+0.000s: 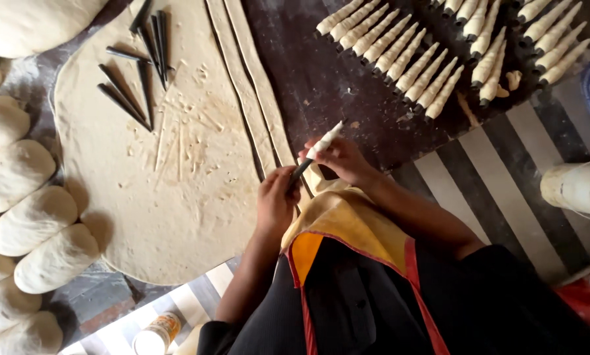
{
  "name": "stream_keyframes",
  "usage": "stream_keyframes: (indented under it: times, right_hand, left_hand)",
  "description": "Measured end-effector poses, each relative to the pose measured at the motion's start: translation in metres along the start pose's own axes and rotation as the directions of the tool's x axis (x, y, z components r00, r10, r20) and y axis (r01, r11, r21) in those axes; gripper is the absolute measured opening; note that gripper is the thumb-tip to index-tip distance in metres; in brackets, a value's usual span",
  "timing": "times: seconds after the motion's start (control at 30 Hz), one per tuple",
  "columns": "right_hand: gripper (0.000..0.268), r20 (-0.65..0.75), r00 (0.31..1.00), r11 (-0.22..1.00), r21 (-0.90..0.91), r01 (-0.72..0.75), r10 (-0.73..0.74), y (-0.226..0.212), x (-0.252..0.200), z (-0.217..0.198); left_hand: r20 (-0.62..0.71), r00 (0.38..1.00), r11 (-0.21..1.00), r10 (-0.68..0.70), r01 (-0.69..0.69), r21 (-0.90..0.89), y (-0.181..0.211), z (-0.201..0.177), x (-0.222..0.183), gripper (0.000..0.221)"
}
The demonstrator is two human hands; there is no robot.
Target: The person wraps strips of dough spirally around black conical baking molds by hand and places the finished dough-covered molds in rows on the floured table alongside previously completed ones. They repeatedly take a dough strip, press it onto a mold, rotate and wrap it, then set it with the growing batch.
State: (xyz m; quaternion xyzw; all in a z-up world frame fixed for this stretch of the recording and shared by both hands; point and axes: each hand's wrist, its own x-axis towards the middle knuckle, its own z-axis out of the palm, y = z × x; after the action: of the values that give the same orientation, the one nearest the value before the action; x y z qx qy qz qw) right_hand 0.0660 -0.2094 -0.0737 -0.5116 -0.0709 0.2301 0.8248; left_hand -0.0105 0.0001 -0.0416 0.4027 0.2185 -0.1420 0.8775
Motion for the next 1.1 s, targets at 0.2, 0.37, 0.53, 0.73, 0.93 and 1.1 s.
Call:
stream_keyframes:
  times: [0.2, 0.37, 0.53, 0.73, 0.93, 1.1]
  right_hand:
    - [0.034, 0.041, 0.996, 0.996, -0.051, 0.079, -0.077, -0.004, -0.005, 0.005]
    - [0.031, 0.081, 0.992, 0.994, -0.048, 0.097, -0.093, -0.013, -0.009, 0.013]
    - [0.030, 0.097, 0.991, 0.993, -0.070, 0.094, -0.087, -0.015, -0.010, 0.015]
    - [0.033, 0.102, 0.988, 0.983, -0.129, 0.131, -0.119, -0.013, -0.009, 0.017]
    - [0.036, 0.081, 0.994, 0.989, -0.120, 0.088, -0.079, -0.010, -0.007, 0.015]
    - [0.037, 0.082, 0.995, 0.993, -0.098, 0.070, -0.062, 0.004, -0.004, 0.010]
  left_hand:
    - [0.004, 0.994, 0.988, -0.112, 0.112, -0.111, 0.014, 0.012, -0.001, 0.031]
    - [0.065, 0.998, 0.996, 0.019, -0.013, -0.090, 0.012, 0.017, -0.003, 0.020]
    - [0.128, 0.962, 0.971, 0.241, -0.239, -0.032, -0.002, 0.014, -0.003, 0.007]
    - [0.026, 0.995, 0.995, 0.094, -0.093, -0.018, -0.012, 0.003, 0.003, 0.016]
    - [-0.049, 0.994, 0.988, -0.098, 0.092, -0.123, -0.008, 0.008, 0.006, 0.022]
    - [0.016, 1.000, 0.982, 0.010, -0.007, -0.190, 0.004, 0.024, -0.003, 0.021]
